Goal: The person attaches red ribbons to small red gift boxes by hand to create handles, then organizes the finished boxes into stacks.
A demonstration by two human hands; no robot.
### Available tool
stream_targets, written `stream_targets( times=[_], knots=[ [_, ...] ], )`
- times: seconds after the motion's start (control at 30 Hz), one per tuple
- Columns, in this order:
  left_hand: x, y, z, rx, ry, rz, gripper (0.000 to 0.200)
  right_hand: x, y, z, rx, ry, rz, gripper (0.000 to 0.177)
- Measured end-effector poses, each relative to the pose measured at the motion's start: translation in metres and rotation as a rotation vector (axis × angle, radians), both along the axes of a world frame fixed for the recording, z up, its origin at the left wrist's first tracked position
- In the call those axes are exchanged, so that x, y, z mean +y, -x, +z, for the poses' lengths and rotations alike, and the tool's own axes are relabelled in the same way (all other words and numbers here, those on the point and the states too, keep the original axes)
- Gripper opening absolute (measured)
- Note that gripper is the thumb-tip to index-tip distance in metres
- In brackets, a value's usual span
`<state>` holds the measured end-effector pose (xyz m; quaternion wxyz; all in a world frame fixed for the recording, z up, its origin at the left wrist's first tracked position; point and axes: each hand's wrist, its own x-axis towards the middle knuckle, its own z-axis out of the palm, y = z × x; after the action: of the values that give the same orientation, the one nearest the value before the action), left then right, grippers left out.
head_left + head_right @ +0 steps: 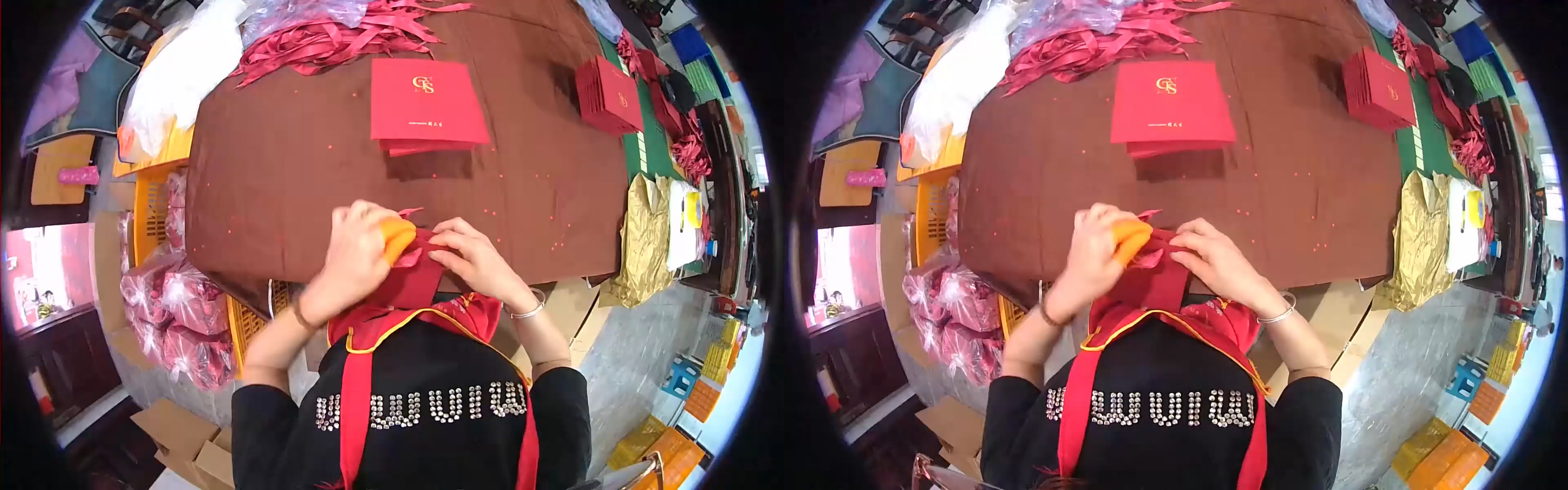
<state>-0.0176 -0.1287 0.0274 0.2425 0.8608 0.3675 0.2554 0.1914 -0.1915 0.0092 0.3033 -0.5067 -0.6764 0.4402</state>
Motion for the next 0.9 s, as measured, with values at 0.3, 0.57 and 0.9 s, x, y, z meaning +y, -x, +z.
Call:
stream_targets(
  times=[0.3,0.57,0.9],
  knots=[
    [0.065,-0.002,0.006,0.496,0.736,-0.478,0.023,-0.004,0.027,0.009,-0.094,-0.013,-0.031,0.016],
    [0.078,-0.017,0.012,0.537,0.929,-0.6,0.025,-0.001,0.029,0.005,-0.064,0.014,-0.012,0.016],
    [0.068,-0.011,-0.016,0.34,0.79,-0.454,0.018,0.014,0.02,-0.011,0.142,0.113,-0.006,0.015]
  ],
)
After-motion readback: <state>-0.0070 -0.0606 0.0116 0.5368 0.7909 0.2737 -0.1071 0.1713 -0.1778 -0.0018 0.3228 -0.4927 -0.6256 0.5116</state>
